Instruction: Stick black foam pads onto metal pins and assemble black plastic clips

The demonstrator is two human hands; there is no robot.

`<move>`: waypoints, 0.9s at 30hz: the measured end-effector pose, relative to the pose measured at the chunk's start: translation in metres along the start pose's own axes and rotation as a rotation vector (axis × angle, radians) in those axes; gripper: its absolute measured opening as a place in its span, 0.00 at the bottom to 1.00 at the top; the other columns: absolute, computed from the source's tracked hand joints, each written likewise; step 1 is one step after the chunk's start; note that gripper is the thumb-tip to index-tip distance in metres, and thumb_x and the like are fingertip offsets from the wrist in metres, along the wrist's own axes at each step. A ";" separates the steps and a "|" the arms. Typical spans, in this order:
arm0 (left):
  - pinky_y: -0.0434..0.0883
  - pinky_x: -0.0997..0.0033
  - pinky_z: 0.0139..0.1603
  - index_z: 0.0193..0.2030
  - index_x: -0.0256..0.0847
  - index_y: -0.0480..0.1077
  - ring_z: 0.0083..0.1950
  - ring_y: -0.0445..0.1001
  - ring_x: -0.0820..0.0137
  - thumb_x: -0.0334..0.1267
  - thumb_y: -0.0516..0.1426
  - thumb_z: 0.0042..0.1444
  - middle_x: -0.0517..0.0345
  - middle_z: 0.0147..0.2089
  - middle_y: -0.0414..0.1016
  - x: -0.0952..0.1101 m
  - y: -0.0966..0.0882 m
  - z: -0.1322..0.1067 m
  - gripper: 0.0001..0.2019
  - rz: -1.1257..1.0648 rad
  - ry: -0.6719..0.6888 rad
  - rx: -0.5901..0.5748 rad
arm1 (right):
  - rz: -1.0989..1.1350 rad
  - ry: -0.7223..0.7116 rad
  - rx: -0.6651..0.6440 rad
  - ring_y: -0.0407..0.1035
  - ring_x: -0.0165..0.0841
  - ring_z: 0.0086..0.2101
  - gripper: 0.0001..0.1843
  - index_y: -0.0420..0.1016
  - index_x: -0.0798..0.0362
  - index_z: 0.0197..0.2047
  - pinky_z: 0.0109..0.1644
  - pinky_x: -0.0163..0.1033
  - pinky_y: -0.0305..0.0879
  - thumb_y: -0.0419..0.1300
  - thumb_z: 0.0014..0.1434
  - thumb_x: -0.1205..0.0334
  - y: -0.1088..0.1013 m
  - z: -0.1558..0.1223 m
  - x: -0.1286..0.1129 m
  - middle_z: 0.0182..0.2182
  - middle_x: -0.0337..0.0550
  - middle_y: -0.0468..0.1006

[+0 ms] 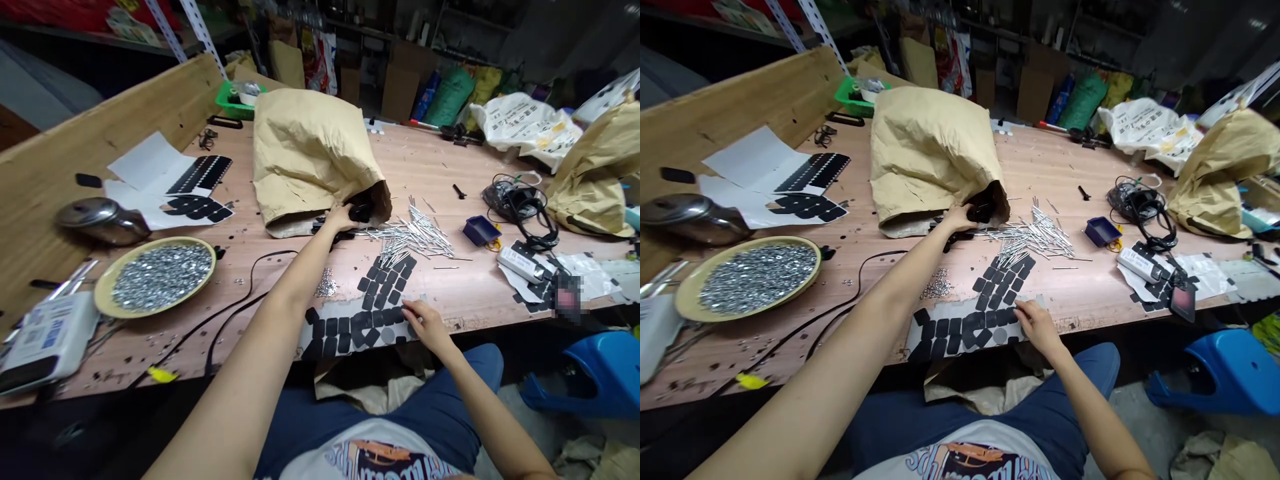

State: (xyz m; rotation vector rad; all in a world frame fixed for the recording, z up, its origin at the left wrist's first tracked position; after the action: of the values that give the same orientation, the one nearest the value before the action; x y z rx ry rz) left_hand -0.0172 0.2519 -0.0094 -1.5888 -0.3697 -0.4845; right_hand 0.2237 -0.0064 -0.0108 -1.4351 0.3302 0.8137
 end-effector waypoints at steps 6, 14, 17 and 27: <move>0.57 0.46 0.59 0.50 0.40 0.70 0.58 0.62 0.46 0.39 0.60 0.44 0.42 0.50 0.71 0.009 0.018 -0.059 0.23 0.037 0.195 -0.032 | 0.034 -0.024 -0.066 0.73 0.35 0.37 0.14 0.77 0.51 0.43 0.44 0.41 0.70 0.52 0.61 0.57 0.016 0.022 0.004 0.36 0.46 0.78; 0.65 0.59 0.53 0.31 0.39 0.69 0.45 0.71 0.58 0.40 0.56 0.54 0.49 0.34 0.74 0.029 0.012 -0.099 0.07 -0.498 0.172 0.264 | 0.006 -0.015 0.010 0.72 0.35 0.37 0.15 0.76 0.52 0.46 0.43 0.41 0.69 0.54 0.60 0.57 0.004 0.077 -0.008 0.36 0.47 0.78; 0.68 0.64 0.49 0.30 0.39 0.68 0.40 0.74 0.65 0.46 0.56 0.55 0.53 0.32 0.75 0.033 0.006 -0.117 0.12 -0.905 0.126 0.352 | 0.090 0.050 0.067 0.72 0.36 0.38 0.15 0.76 0.52 0.45 0.44 0.42 0.69 0.56 0.59 0.54 0.007 0.090 -0.013 0.38 0.47 0.78; 0.66 0.59 0.59 0.35 0.41 0.69 0.57 0.71 0.64 0.55 0.54 0.55 0.50 0.48 0.77 0.051 0.042 -0.189 0.18 -1.364 0.001 0.448 | 1.109 0.532 -0.001 0.68 0.24 0.22 0.27 0.68 0.47 0.48 0.22 0.31 0.66 0.53 0.54 0.36 0.060 0.078 -0.049 0.35 0.38 0.73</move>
State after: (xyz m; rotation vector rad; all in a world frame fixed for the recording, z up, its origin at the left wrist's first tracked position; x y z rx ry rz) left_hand 0.0319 0.0573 -0.0112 -0.7021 -1.4596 -1.3025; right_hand 0.1292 0.0492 -0.0114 -1.4020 1.6205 1.2679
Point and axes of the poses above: each hand's wrist, its own z-axis towards the middle knuckle, its own y-axis out of the palm, x = y × z, the point moved 2 cm from there along z, towards the middle knuckle
